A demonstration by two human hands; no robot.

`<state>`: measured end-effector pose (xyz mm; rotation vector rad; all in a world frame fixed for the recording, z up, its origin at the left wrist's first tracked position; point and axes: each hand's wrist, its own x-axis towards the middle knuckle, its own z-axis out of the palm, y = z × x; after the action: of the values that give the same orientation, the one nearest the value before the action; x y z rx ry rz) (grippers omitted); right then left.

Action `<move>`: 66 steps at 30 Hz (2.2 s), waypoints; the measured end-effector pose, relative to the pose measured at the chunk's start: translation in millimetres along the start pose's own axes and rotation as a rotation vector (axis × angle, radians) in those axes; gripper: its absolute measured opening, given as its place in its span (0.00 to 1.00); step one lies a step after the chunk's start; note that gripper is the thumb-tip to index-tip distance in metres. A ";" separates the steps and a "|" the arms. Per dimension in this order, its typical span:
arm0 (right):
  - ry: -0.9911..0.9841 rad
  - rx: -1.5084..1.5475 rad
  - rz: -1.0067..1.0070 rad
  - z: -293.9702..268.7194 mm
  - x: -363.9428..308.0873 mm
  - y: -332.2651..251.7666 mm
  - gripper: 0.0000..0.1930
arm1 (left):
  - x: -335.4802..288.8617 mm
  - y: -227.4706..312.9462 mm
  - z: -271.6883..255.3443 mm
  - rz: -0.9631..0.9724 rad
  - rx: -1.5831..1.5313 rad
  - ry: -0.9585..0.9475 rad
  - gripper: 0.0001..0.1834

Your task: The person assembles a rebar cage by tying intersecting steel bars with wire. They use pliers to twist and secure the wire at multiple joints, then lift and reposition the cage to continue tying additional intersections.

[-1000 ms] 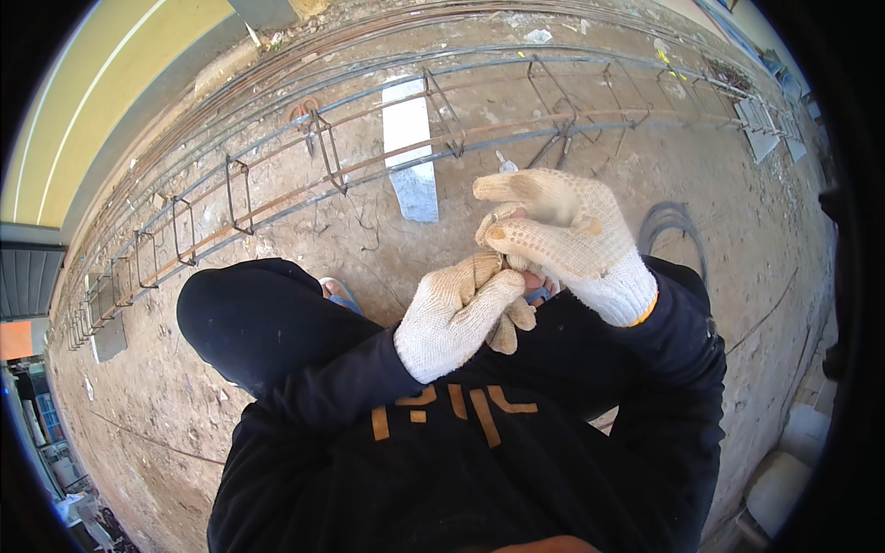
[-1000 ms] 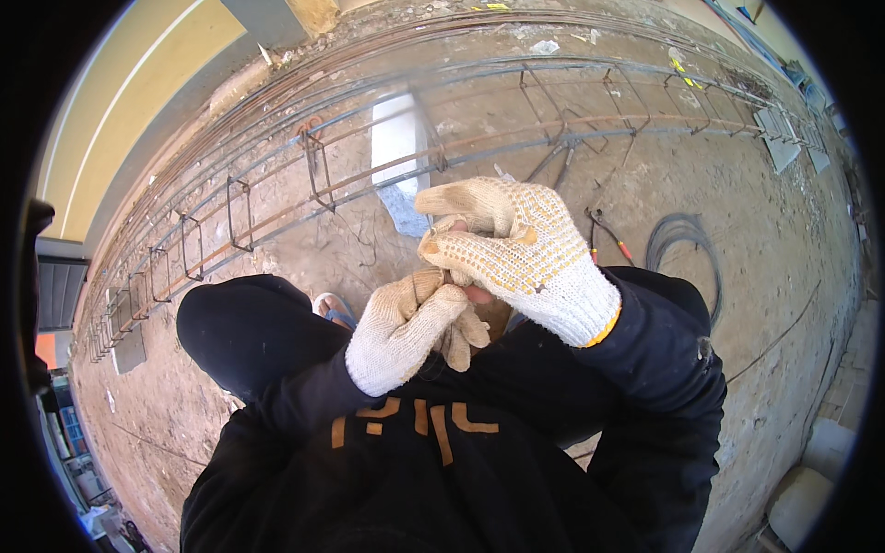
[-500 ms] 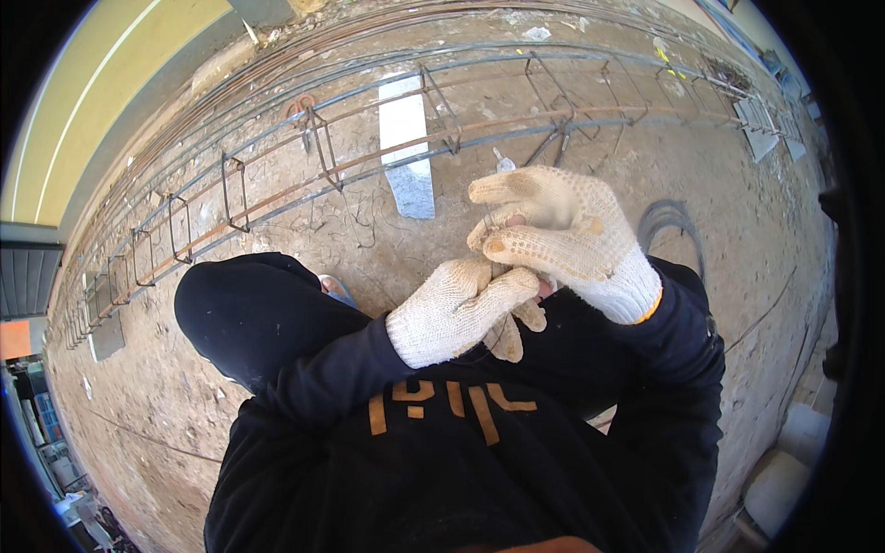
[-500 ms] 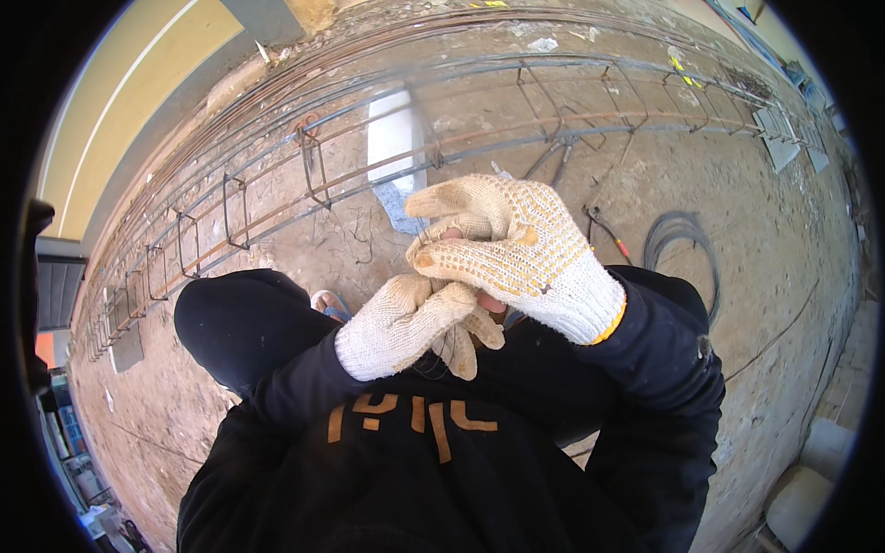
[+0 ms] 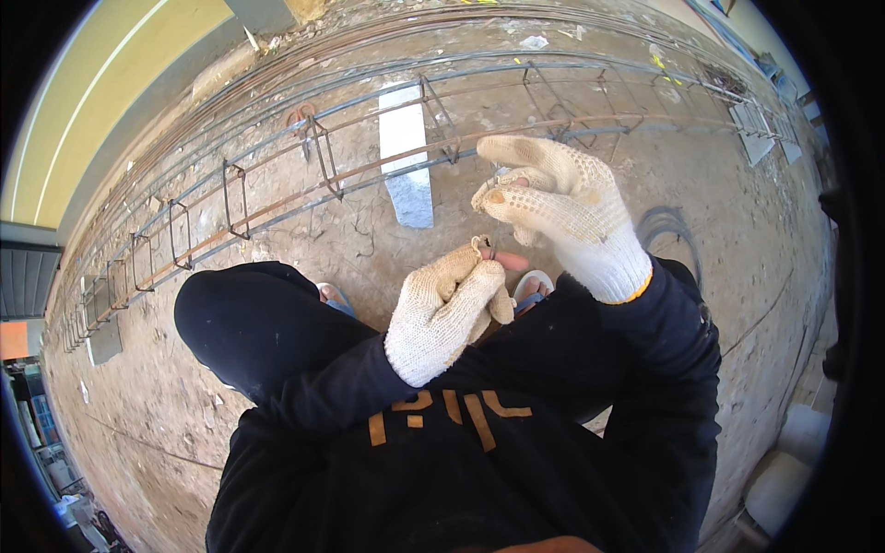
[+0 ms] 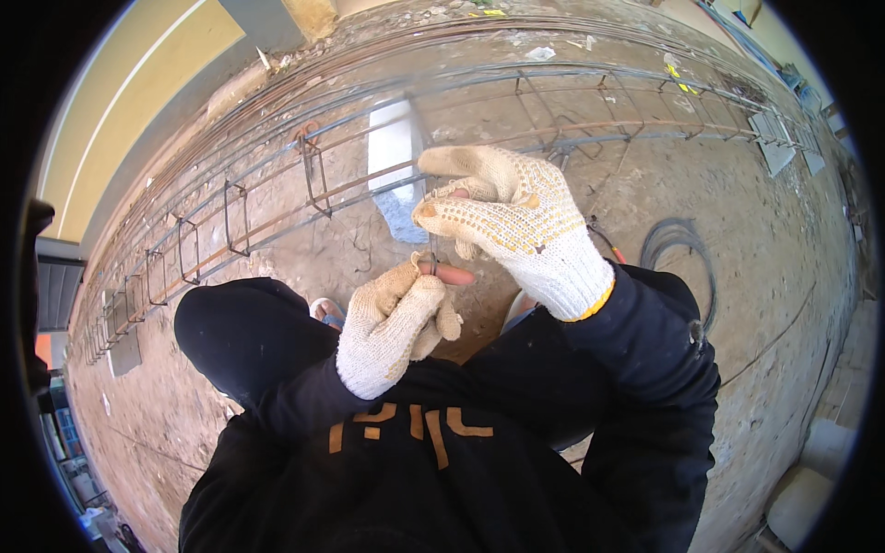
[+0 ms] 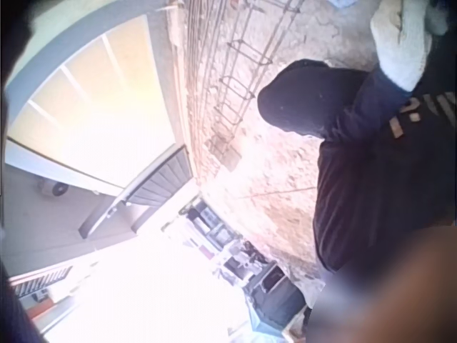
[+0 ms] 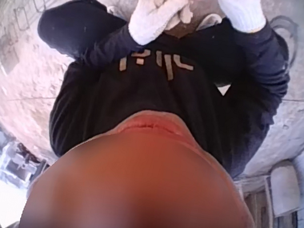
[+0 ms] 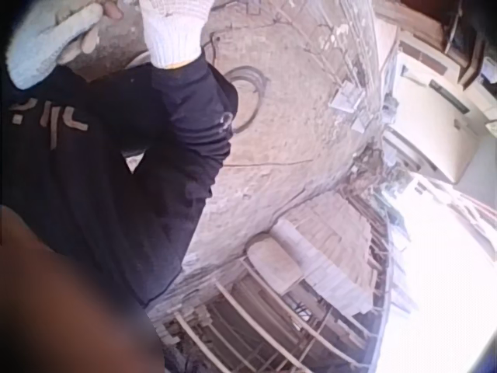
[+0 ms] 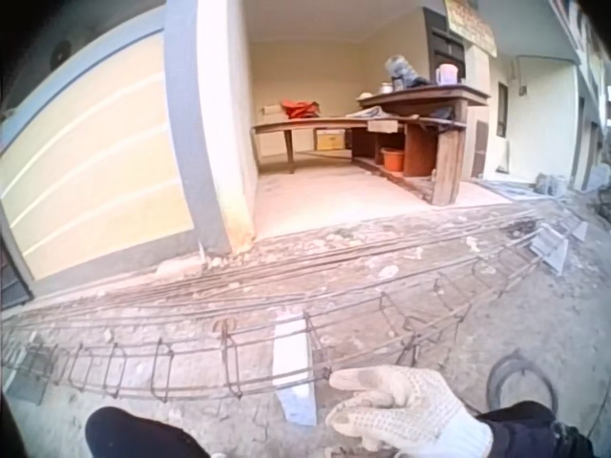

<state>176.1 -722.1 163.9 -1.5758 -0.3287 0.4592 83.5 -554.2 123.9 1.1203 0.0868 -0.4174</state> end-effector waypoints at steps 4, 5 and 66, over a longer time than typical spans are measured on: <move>-0.028 0.015 0.039 2.3 1.4 -1.1 0.21 | -1.1 0.9 0.7 0.004 0.022 0.011 0.14; -0.036 -0.017 0.000 3.7 1.7 0.1 0.21 | -0.7 0.4 0.8 -0.007 0.040 0.024 0.15; 0.422 0.090 -0.122 -91.7 45.3 13.1 0.09 | 9.3 -44.4 -18.9 0.161 0.368 -0.261 0.21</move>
<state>258.8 -781.8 148.6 -1.5110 -0.0775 0.0404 78.4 -556.4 75.1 1.4123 -0.3191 -0.4417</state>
